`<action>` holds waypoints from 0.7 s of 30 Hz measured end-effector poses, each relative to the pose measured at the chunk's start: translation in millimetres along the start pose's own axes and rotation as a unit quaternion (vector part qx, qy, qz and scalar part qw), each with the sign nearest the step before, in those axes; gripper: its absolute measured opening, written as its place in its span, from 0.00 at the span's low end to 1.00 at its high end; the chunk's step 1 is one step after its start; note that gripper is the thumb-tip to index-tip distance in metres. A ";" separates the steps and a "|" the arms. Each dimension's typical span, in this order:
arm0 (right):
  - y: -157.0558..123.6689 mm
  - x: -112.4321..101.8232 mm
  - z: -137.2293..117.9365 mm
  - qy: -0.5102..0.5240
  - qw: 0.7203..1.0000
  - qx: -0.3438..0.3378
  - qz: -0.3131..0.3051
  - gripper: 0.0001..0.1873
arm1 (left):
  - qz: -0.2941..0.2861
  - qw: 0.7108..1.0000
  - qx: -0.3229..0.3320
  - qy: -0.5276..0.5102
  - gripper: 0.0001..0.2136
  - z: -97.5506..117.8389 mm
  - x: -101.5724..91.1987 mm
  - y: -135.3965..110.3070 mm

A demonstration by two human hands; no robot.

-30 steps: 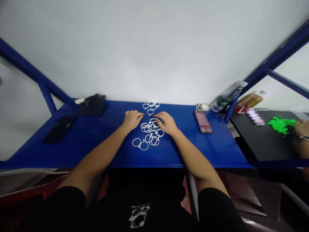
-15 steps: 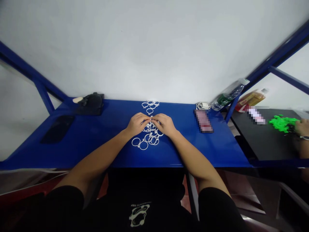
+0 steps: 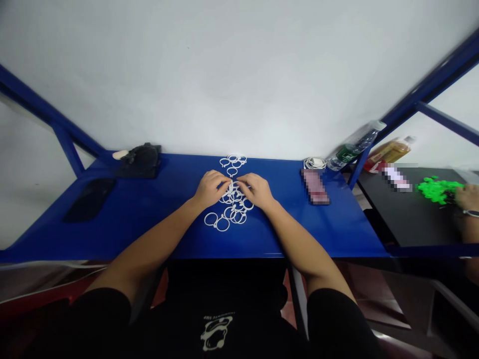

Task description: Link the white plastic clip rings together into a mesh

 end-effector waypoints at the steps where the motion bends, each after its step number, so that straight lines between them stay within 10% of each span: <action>1: -0.3 -2.0 4.7 -0.006 1.000 0.011 0.005 0.12 | 0.003 1.000 -0.008 0.003 0.08 -3.5 -0.6 -0.2; 21: 64.3 74.3 29.2 -0.178 0.937 0.030 -0.299 0.19 | 0.003 0.992 -0.128 -0.010 0.10 -60.8 6.7 -8.9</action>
Point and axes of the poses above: each hand's wrist, its own y-axis towards the middle knuckle, its own x-axis out of the palm, z = x × y, the point moved 5 cm from there along y, towards the middle knuckle, and after that the axes turned 12 degrees about -y, right-handed, at the moved point
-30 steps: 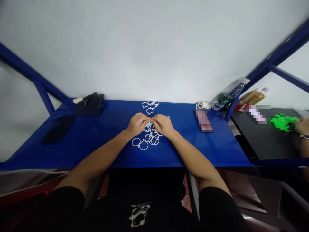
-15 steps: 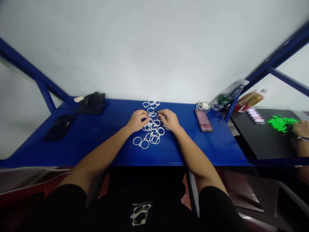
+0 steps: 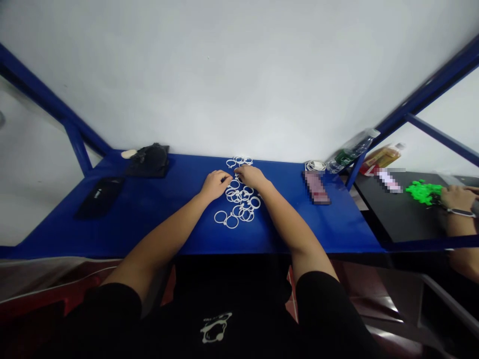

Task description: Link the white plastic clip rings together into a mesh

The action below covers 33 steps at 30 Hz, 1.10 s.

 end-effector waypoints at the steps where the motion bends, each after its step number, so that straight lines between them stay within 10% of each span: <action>1: -1.1 0.3 -2.2 -0.006 1.000 0.013 -0.004 0.19 | 0.004 1.000 -0.004 0.003 0.10 -2.2 0.1 -0.2; 15: -67.5 -22.8 -21.8 0.173 0.951 0.029 0.254 0.16 | 0.011 0.995 0.101 -0.001 0.07 38.9 -0.7 -3.4; 33: -75.8 -33.0 -29.6 0.273 0.927 0.022 0.256 0.10 | 0.017 0.990 0.139 0.013 0.11 53.3 -13.8 -7.7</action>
Point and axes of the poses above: each hand's wrist, its own y-axis towards the middle knuckle, its own x-axis out of the palm, z = x × y, the point moved 5 cm from there along y, towards the middle knuckle, and after that the axes turned 12 degrees about -y, right-handed, at the moved point
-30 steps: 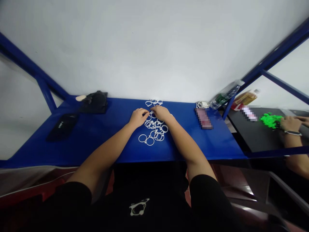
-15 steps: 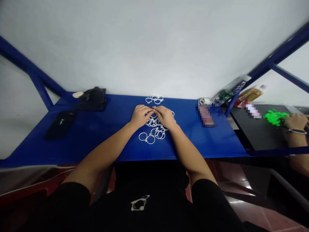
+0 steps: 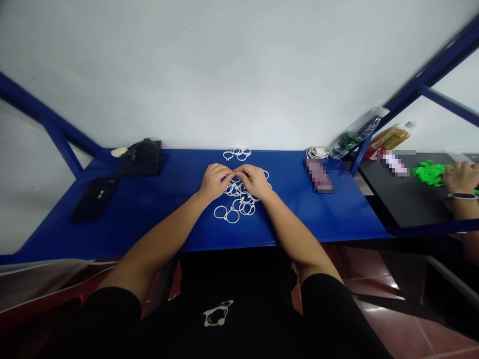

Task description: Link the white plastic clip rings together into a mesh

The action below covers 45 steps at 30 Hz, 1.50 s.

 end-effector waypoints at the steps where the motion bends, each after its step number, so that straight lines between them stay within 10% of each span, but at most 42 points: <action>1: 0.0 0.6 0.4 0.000 1.000 0.005 0.003 0.10 | 0.002 1.000 -0.001 -0.001 0.11 -0.6 -0.1 -0.1; 17: 18.7 3.6 19.1 -0.119 0.990 0.008 -0.070 0.18 | -0.011 0.992 -0.124 0.008 0.07 -19.4 0.8 -0.2; 26: 62.9 15.4 82.9 -0.324 0.909 0.125 -0.229 0.26 | -0.075 0.983 -0.166 -0.003 0.06 -25.4 7.3 -2.3; 37: 38.3 -1.0 67.3 -0.265 0.952 0.103 -0.114 0.10 | -0.090 0.987 -0.131 -0.022 0.06 -28.7 15.2 -5.7; 45: 8.9 -10.8 24.1 -0.137 0.988 0.070 -0.027 0.07 | 0.010 0.996 -0.087 -0.030 0.18 -9.5 -1.0 0.4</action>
Point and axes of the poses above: each hand's wrist, its own y-axis towards the middle knuckle, its own x-axis out of the palm, z = x × y, the point moved 5 cm from there along y, towards the middle knuckle, and after that the axes turned 12 degrees about -y, right-handed, at the moved point
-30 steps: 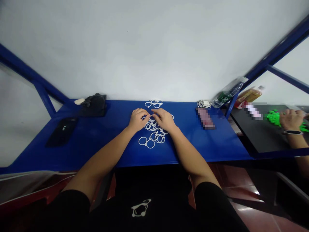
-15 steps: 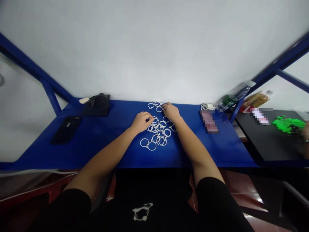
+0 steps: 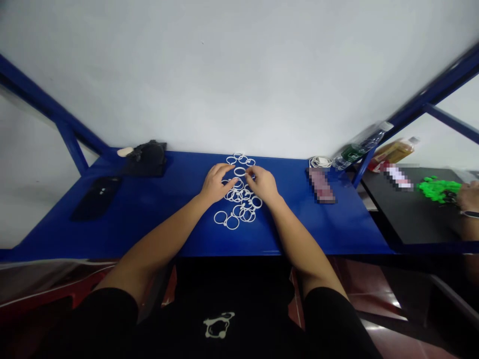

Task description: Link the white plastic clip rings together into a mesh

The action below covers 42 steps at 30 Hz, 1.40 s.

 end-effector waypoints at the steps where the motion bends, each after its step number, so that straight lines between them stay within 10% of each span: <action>1: -3.5 0.6 -3.8 0.011 1.000 -0.003 0.001 0.08 | -0.003 1.000 0.012 0.003 0.18 2.8 0.6 -0.4; 22: -12.2 17.4 -12.0 0.073 0.996 -0.058 -0.010 0.10 | -0.088 0.996 -0.012 0.006 0.11 -8.9 16.3 -5.3; 33: 12.8 43.0 58.6 -0.148 0.983 0.060 -0.095 0.29 | -0.125 0.991 -0.043 0.020 0.13 -18.5 26.3 -7.4; 42: 7.8 28.2 45.3 -0.157 0.987 0.044 0.002 0.10 | -0.121 0.991 -0.050 0.012 0.09 -18.0 23.1 -5.6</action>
Point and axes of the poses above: each hand's wrist, its own y-axis towards the middle knuckle, its own x-axis out of the palm, z = x × y, the point moved 5 cm from there along y, towards the middle knuckle, and after that the axes turned 12 degrees about -y, right-handed, at the moved point
